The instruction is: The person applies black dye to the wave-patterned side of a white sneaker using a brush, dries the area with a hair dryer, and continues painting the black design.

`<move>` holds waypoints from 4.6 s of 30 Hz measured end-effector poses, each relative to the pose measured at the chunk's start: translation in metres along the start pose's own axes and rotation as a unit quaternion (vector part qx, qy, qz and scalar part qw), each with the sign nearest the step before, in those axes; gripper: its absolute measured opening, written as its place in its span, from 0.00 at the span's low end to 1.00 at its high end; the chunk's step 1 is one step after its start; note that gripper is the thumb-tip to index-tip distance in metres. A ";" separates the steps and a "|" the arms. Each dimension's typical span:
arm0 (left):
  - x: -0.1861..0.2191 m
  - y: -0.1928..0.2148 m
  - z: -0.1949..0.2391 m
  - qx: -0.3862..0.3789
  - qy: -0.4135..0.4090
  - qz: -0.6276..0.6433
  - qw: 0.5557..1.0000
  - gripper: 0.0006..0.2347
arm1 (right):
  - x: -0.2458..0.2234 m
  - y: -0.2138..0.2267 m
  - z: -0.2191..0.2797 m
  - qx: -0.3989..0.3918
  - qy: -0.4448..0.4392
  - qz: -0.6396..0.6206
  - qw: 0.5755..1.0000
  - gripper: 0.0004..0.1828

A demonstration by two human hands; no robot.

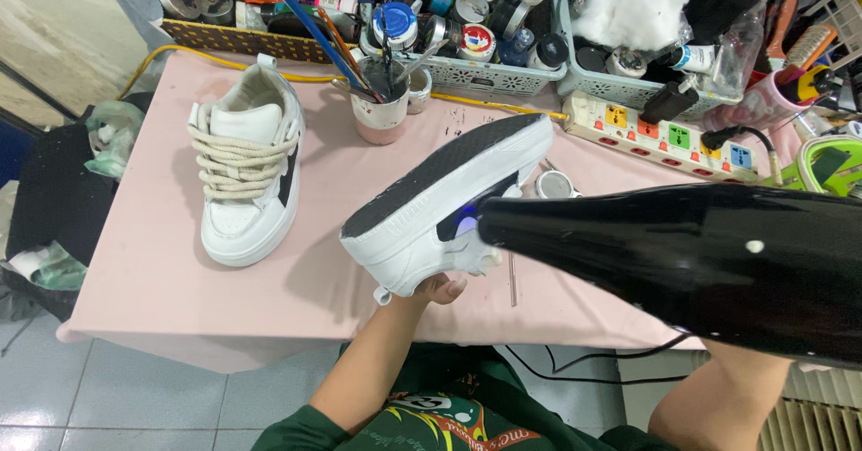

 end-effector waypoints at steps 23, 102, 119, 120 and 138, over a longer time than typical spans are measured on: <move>0.024 0.012 -0.025 -0.006 -0.006 -0.004 1.000 0.25 | 0.004 0.016 0.037 -0.033 -0.056 0.088 0.994 0.32; 0.039 0.079 -0.200 -0.479 0.370 0.160 0.779 0.52 | -0.001 0.002 -0.030 -0.184 0.042 -0.052 0.981 0.21; -0.007 0.070 -0.176 -0.394 0.333 0.275 0.811 0.46 | -0.010 -0.009 -0.040 -0.154 0.034 -0.034 0.987 0.27; -0.010 0.070 -0.172 -0.389 0.334 0.282 0.811 0.46 | -0.007 -0.007 -0.041 -0.154 -0.006 -0.020 0.988 0.23; -0.023 0.047 -0.040 -0.232 0.274 0.131 0.924 0.22 | 0.168 -0.008 0.095 0.080 -0.481 -0.216 0.846 0.11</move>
Point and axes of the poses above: each hand's wrist, its own z-axis away from the middle knuckle, its own y-axis out of the back of the hand, x = y × z, the point moved 5 cm from there along -z, towards the middle knuckle, and after that the axes turned 13 degrees about -z, right-handed, at the moved point
